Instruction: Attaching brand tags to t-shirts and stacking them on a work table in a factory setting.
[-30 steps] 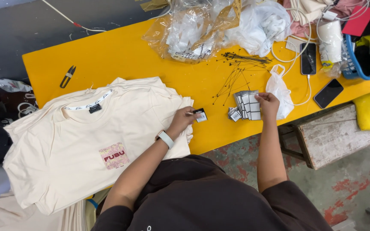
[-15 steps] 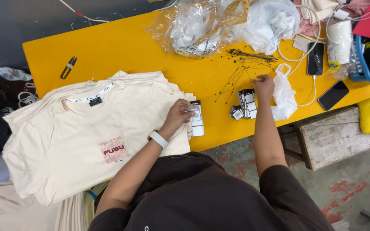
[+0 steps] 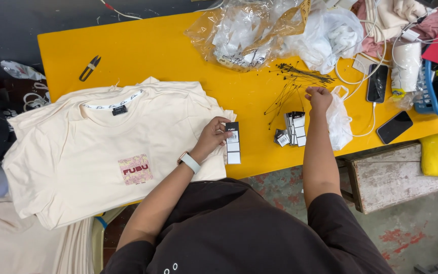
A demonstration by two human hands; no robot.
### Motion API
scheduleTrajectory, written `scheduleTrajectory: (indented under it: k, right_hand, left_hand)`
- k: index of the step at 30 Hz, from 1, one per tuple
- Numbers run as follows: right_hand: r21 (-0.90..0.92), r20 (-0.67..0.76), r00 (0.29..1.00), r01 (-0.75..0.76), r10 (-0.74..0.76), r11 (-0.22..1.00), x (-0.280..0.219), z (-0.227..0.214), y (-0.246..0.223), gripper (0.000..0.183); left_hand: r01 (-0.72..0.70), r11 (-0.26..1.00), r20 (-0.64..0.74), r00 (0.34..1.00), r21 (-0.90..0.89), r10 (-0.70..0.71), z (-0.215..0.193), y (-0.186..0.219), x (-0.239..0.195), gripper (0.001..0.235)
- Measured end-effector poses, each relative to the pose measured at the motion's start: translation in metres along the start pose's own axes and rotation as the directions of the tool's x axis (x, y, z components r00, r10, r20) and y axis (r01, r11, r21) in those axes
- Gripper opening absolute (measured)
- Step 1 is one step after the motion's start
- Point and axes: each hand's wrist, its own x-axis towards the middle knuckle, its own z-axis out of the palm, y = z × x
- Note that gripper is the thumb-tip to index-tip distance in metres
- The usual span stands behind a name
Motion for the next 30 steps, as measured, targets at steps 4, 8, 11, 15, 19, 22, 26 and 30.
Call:
scheduleTrajectory:
  k: [4, 8, 11, 15, 19, 22, 26, 30]
  right_hand:
    - [0.209, -0.023, 1.000, -0.010, 0.016, 0.978, -0.026, -0.002, -0.041, 0.013]
    - [0.395, -0.194, 0.975, 0.177, -0.106, 0.902, -0.040, -0.002, -0.067, 0.014]
    - [0.444, -0.291, 0.938, 0.309, -0.191, 0.841, -0.056, -0.004, -0.092, 0.013]
    - [0.486, -0.397, 0.884, 0.430, -0.246, 0.761, -0.032, -0.003, -0.090, 0.011]
    - [0.579, -0.312, 0.927, 0.361, -0.210, 0.731, -0.022, 0.006, -0.083, 0.018]
    - [0.612, -0.195, 0.953, 0.303, -0.232, 0.730, -0.057, 0.018, -0.101, 0.021]
    - [0.553, 0.059, 0.914, 0.305, -0.401, 0.776, -0.133, 0.036, -0.126, 0.018]
    - [0.471, 0.272, 0.806, 0.365, -0.526, 0.803, -0.268, 0.040, -0.171, 0.011]
  left_hand:
    - [-0.045, 0.999, 0.020, 0.999, 0.002, 0.045, 0.001, 0.002, -0.002, 0.044]
    - [-0.101, 0.995, -0.011, 0.995, -0.016, 0.101, -0.002, 0.003, -0.003, 0.048]
    - [-0.176, 0.980, -0.035, 0.983, 0.092, 0.180, -0.003, 0.030, -0.008, 0.042]
    - [-0.270, 0.936, -0.067, 0.954, 0.223, 0.292, -0.003, 0.079, -0.031, 0.036]
    - [-0.311, 0.905, -0.115, 0.927, 0.290, 0.356, -0.013, 0.100, -0.052, 0.033]
    - [-0.315, 0.889, -0.139, 0.916, 0.333, 0.377, -0.018, 0.115, -0.071, 0.033]
    - [-0.343, 0.856, -0.133, 0.898, 0.388, 0.420, -0.027, 0.131, -0.091, 0.030]
    - [-0.363, 0.836, -0.142, 0.881, 0.411, 0.452, -0.041, 0.145, -0.107, 0.029]
